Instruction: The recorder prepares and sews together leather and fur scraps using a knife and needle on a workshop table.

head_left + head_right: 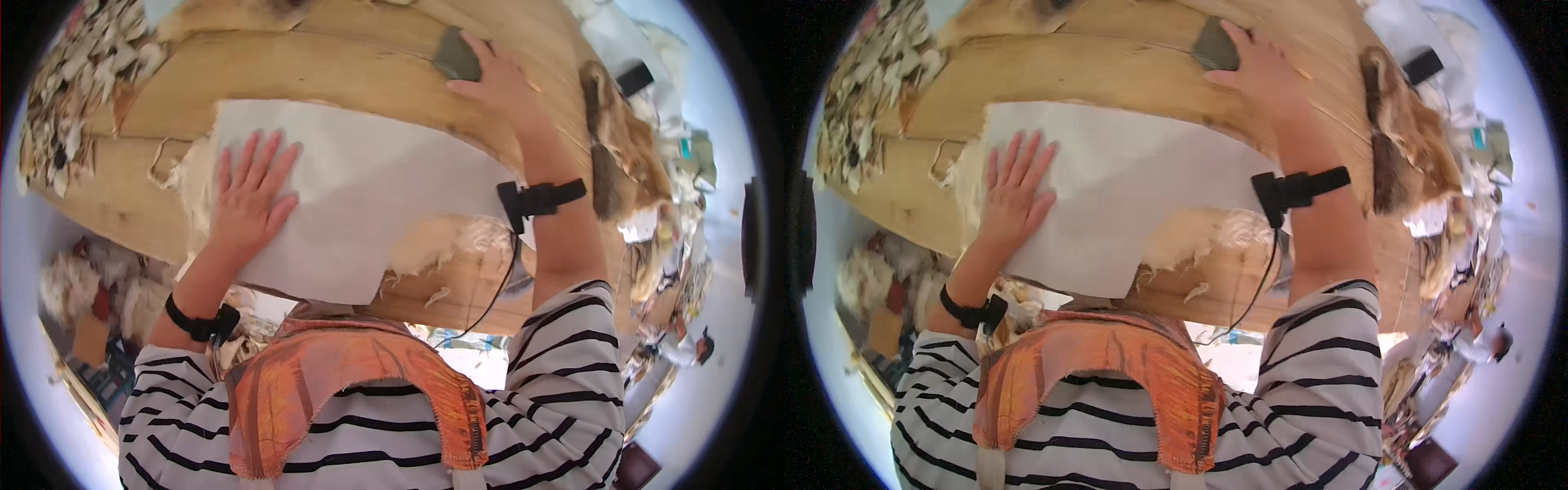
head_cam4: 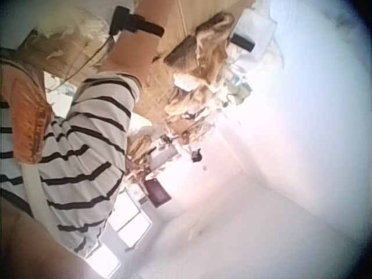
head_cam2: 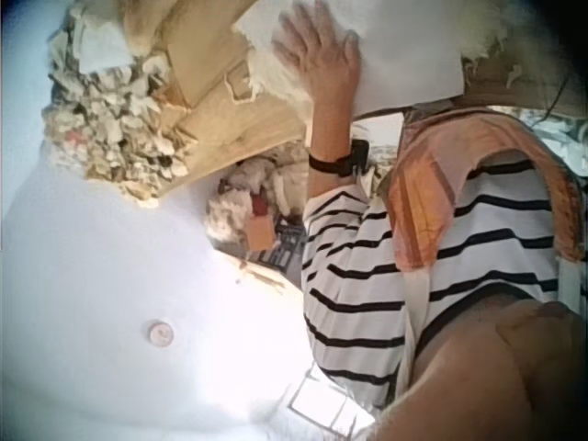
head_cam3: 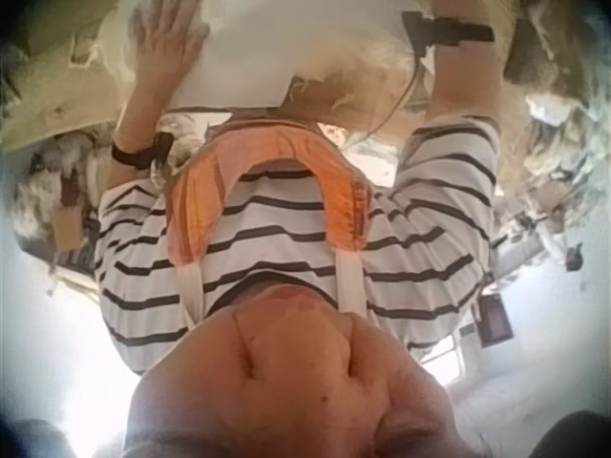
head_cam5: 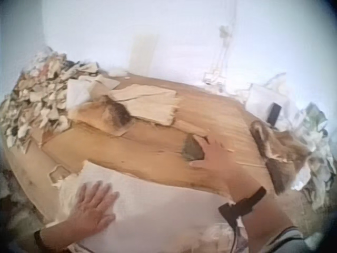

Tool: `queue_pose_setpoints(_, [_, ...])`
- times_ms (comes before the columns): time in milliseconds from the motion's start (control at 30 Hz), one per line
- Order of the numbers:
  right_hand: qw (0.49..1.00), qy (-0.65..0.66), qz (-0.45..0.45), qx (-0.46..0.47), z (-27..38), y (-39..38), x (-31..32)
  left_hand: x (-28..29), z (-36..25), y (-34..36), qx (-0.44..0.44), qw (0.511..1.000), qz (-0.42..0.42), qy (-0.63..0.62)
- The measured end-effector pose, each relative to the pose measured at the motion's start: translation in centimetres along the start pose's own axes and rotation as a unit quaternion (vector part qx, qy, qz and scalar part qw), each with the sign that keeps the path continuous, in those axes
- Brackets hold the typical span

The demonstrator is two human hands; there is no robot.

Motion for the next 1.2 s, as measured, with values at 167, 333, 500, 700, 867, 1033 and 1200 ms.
queue_pose_setpoints(167, [0.986,0.105,0.110,-0.073,2.1,1.4,1.3,-0.1,0.0,0.0,0.002,1.000,0.007,-0.018])
queue_pose_setpoints(333, [0.988,0.087,0.089,0.095,13.3,-7.0,5.4,0.0,0.0,-0.5,-0.019,0.999,-0.029,-0.013])
queue_pose_setpoints(500, [0.980,0.093,0.061,0.163,22.0,-11.2,5.0,-1.0,0.2,-0.9,-0.019,0.998,-0.063,-0.012])
queue_pose_setpoints(700, [0.822,0.539,0.169,0.079,27.2,-14.6,18.7,1.3,7.3,-3.3,0.015,0.890,-0.159,-0.427])
queue_pose_setpoints(867, [0.726,0.677,-0.051,0.111,32.6,-20.2,28.9,2.6,13.6,-10.8,0.194,0.725,-0.155,-0.642])
queue_pose_setpoints(1033, [0.602,0.751,0.200,0.182,37.4,-18.5,29.3,0.3,10.1,-14.2,0.239,0.801,0.020,-0.548])
queue_pose_setpoints(1200, [0.464,0.760,0.203,0.407,34.6,-22.9,27.9,0.4,8.9,-13.9,0.193,0.805,0.056,-0.558])
Point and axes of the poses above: each hand's wrist, its own y-axis towards the middle knuckle, its own x-axis out of the back of the hand, z = x × y, the point moved 8 cm from there along y, towards the middle knuckle, and after that the axes turned 5 degrees about -x, right-handed, at the moved point
